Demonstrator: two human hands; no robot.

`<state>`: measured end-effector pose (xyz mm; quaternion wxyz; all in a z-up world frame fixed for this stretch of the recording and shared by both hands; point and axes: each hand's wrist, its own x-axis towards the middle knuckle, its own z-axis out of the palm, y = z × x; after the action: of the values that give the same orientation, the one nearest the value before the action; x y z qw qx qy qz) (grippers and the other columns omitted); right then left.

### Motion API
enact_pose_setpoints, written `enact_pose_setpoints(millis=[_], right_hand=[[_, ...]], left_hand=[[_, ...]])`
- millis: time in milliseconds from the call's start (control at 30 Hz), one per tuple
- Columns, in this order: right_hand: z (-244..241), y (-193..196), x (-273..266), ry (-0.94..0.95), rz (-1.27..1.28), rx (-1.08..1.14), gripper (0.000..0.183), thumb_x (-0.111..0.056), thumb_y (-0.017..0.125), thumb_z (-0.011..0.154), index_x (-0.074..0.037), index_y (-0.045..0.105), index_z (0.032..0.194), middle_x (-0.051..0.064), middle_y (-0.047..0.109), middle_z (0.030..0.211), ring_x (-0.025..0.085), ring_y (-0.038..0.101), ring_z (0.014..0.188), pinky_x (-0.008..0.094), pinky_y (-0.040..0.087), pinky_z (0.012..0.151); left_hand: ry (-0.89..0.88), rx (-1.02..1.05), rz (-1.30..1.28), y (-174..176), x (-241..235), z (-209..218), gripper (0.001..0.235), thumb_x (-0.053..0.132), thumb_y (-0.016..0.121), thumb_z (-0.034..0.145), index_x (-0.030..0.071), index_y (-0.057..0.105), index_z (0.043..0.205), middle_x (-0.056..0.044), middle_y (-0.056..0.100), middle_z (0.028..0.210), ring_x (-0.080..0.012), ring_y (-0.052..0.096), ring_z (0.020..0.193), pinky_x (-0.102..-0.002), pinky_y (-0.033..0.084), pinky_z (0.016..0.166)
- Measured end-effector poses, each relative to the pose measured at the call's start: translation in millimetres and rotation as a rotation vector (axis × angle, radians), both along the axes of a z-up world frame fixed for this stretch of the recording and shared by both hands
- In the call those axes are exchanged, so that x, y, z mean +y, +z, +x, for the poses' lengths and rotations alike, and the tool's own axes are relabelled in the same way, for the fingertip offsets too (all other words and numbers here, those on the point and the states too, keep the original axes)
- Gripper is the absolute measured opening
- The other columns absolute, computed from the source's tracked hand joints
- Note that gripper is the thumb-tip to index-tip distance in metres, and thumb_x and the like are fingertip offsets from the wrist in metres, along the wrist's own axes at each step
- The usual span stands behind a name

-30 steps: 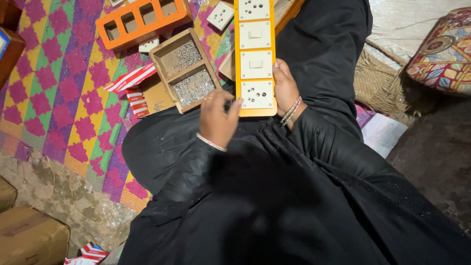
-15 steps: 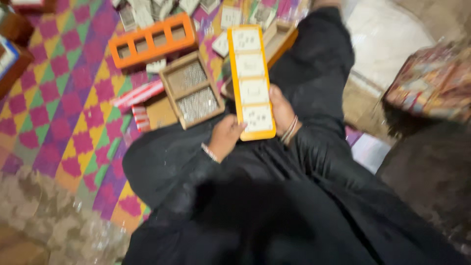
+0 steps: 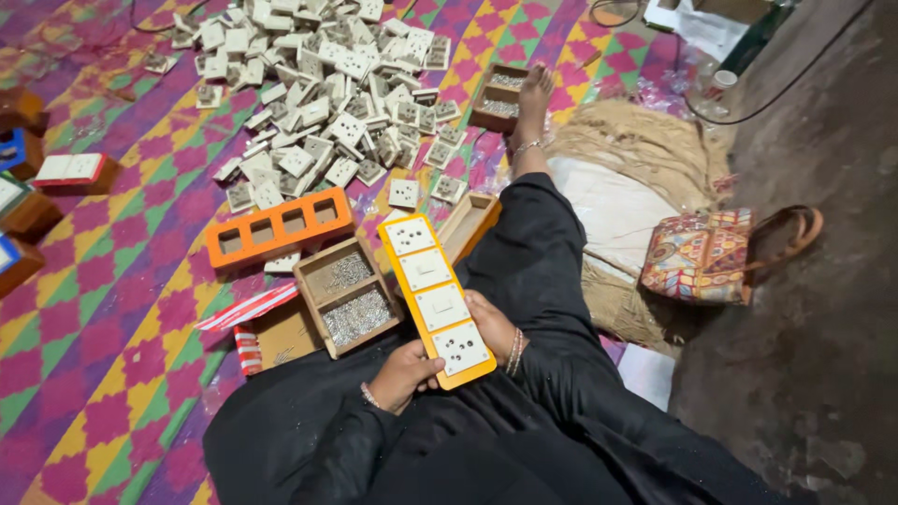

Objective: The person sits on the floor and assembles a yellow electrical switchboard by inserting small metal screws into the back of the unit. They repeatedly pick up screws from a wooden box and secure them into the switchboard, occasionally flipping the unit to check the front.

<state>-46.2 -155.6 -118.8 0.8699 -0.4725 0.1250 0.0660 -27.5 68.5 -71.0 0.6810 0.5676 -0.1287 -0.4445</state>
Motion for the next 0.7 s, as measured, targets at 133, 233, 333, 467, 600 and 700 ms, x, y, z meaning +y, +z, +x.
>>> enact_pose_setpoints(millis=[133,233,333,467,600,700], right_hand=[[18,21,-9,0.129,-0.045,-0.148,0.043,-0.032,0.041,0.112,0.0,0.054,0.137,0.014,0.067,0.123,0.021,0.068,0.107,0.037,0.055,0.094],[6,25,1,0.226,0.005,-0.295,0.051,-0.035,0.048,0.115,0.006,0.051,0.144,0.021,0.065,0.13,0.027,0.068,0.109,0.041,0.056,0.094],[-2,36,5,0.066,-0.286,-0.371,0.066,-0.044,0.049,0.109,-0.001,0.033,0.156,0.017,0.05,0.15,0.025,0.054,0.134,0.039,0.045,0.112],[-23,53,8,0.089,-0.704,-0.544,0.084,-0.057,0.05,0.106,0.0,0.029,0.163,0.018,0.046,0.158,0.026,0.054,0.137,0.039,0.042,0.118],[-25,90,17,0.234,-1.017,-0.786,0.094,-0.059,0.063,0.097,0.001,0.029,0.161,0.023,0.037,0.163,0.035,0.047,0.147,0.041,0.042,0.12],[-31,116,28,0.317,-1.381,-0.829,0.099,-0.047,0.079,0.081,0.003,0.034,0.154,0.027,0.042,0.155,0.043,0.046,0.142,0.046,0.04,0.115]], left_hand=[[0.076,-0.062,0.028,4,-4,7,0.024,0.016,0.071,0.09,0.002,0.068,0.11,-0.002,0.072,0.085,-0.0069,0.059,0.06,-0.02,0.042,0.051],[0.13,-0.042,-0.084,-5,8,1,0.027,0.018,0.071,0.093,0.003,0.066,0.115,-0.001,0.071,0.087,-0.0061,0.058,0.062,-0.02,0.041,0.052],[0.174,-0.06,-0.116,-3,19,1,0.026,0.019,0.07,0.094,0.004,0.066,0.115,0.001,0.07,0.088,-0.0049,0.058,0.065,-0.019,0.042,0.055],[0.264,-0.077,-0.111,1,32,1,0.023,0.02,0.07,0.096,0.004,0.067,0.112,0.001,0.072,0.089,-0.0042,0.058,0.065,-0.019,0.041,0.056],[0.336,-0.04,-0.114,8,43,3,0.021,0.021,0.07,0.098,0.005,0.069,0.112,0.001,0.073,0.092,-0.0031,0.058,0.068,-0.018,0.043,0.059],[0.327,-0.061,-0.135,17,46,5,0.02,0.02,0.069,0.098,0.006,0.069,0.113,0.001,0.073,0.092,-0.0024,0.059,0.07,-0.018,0.043,0.061]])
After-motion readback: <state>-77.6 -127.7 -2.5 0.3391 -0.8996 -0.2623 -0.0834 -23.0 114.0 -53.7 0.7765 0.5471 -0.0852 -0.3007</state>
